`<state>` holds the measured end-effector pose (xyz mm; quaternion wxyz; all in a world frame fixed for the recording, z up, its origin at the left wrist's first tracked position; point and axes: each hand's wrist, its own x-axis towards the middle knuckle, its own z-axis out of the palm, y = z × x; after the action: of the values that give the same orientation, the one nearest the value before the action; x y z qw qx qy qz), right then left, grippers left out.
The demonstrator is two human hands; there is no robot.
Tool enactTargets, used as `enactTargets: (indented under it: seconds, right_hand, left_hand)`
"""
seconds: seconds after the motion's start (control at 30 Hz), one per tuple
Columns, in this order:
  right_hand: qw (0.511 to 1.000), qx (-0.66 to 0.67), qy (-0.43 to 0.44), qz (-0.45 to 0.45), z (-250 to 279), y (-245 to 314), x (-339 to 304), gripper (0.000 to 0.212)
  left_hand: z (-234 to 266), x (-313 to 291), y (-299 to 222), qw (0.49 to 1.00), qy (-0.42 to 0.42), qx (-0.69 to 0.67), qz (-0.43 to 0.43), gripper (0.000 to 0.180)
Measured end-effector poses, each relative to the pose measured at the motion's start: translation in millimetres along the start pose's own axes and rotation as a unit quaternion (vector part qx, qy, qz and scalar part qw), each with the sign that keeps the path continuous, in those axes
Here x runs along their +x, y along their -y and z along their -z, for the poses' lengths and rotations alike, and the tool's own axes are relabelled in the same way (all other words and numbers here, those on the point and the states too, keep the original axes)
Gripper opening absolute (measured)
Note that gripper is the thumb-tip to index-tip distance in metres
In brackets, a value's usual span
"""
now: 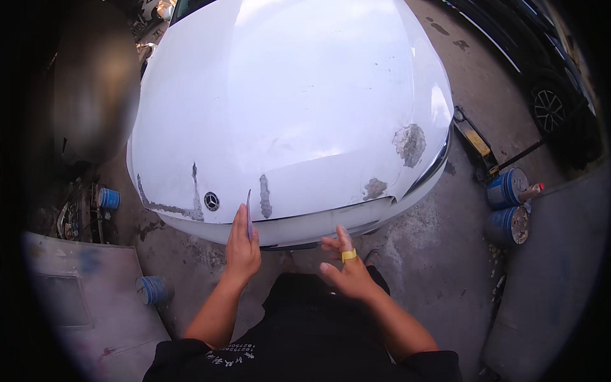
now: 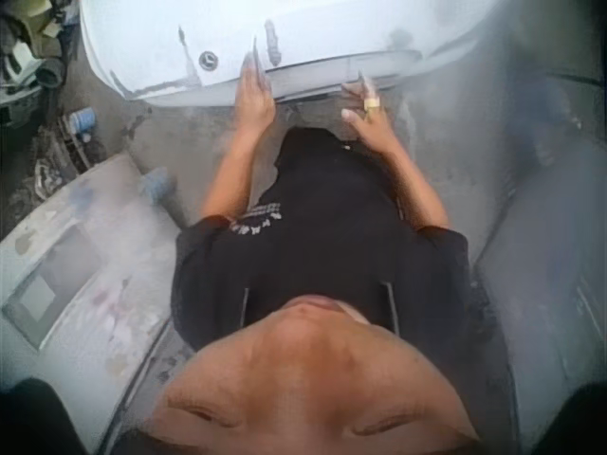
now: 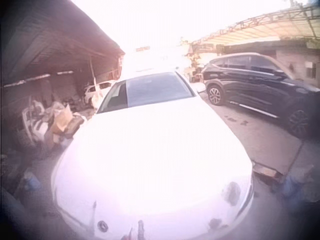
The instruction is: The person retrieves a sanding block and sands the hood of a white Mercedes-Benz. They rub the sanding block over several areas of the hood, including around the emblem and near the headlights, to smooth the surface.
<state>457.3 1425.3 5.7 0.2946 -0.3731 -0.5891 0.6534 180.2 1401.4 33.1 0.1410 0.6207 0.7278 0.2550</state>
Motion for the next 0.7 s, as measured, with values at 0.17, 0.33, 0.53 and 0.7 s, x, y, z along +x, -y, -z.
enactTargets:
  seconds: [0.17, 0.33, 0.53, 0.7]
  right_hand:
    - [0.990, -0.027, 0.001, -0.139, 71, -43, -61, 0.093]
    - [0.981, -0.073, -0.001, -0.180, 120, -60, -94, 0.090]
    - [0.974, -0.083, -0.001, -0.212, 145, -50, -99, 0.089]
    - [0.966, -0.109, -0.015, -0.234, 172, -54, -99, 0.087]
  left_hand:
    - [-78, 17, -22, 0.973, 0.055, 0.216, 0.063, 0.076]
    - [-104, 68, -23, 0.992, -0.039, 0.119, 0.004, 0.080]
    - [-108, 105, -39, 0.988, -0.065, 0.126, 0.066, 0.080]
    - [-137, 45, -63, 0.987, -0.034, 0.123, 0.102, 0.077]
